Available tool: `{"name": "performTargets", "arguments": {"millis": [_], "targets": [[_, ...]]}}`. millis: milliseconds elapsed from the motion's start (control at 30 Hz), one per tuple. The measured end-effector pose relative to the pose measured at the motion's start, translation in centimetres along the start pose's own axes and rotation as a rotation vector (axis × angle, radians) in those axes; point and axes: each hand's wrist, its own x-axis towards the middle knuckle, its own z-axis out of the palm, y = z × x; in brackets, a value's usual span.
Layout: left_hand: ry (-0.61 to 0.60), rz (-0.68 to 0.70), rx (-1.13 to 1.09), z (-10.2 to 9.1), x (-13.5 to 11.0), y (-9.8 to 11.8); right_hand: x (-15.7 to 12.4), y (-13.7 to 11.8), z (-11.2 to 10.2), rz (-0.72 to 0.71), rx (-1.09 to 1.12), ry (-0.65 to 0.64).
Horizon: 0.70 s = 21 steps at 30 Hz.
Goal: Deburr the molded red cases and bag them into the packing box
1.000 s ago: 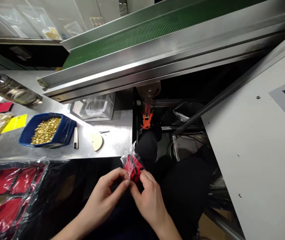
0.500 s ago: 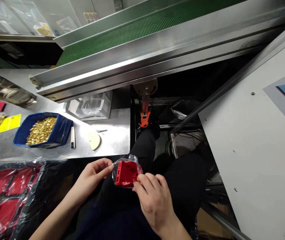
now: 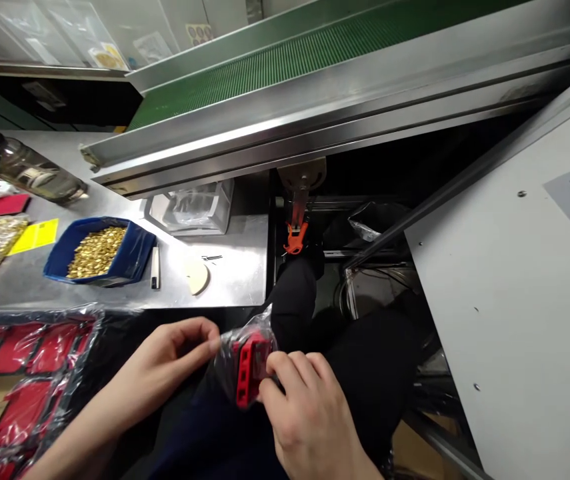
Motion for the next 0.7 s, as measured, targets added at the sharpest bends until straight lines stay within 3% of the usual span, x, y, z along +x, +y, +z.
{"name": "performTargets", "arguments": {"millis": [133, 267, 367, 467, 600, 700], "targets": [[0.005, 0.011, 0.012, -0.5, -0.5, 0.0, 0.5, -0.2, -0.4, 0.009, 0.035, 0.061], [0.124, 0.022, 0.104, -1.5, -0.9, -0.1, 0.9, -0.4, -0.8, -0.004, 0.043, 0.087], [0.122, 0.049, 0.112, -2.1, -1.2, -0.1, 1.1, -0.7, -1.4, -0.006, 0.068, 0.096], [0.11, 0.174, 0.08, -2.0, -1.5, 0.1, 1.4, -1.2, -2.0, 0.034, 0.138, 0.158], [0.02, 0.356, -0.152, -0.2, -1.4, -0.5, 2.2, -1.6, -1.4, 0.001, 0.328, 0.119], [-0.191, 0.334, -0.415, 2.6, -1.2, -2.9, 2.6, -2.1, 0.8, 0.0, 0.526, 0.134]]}}
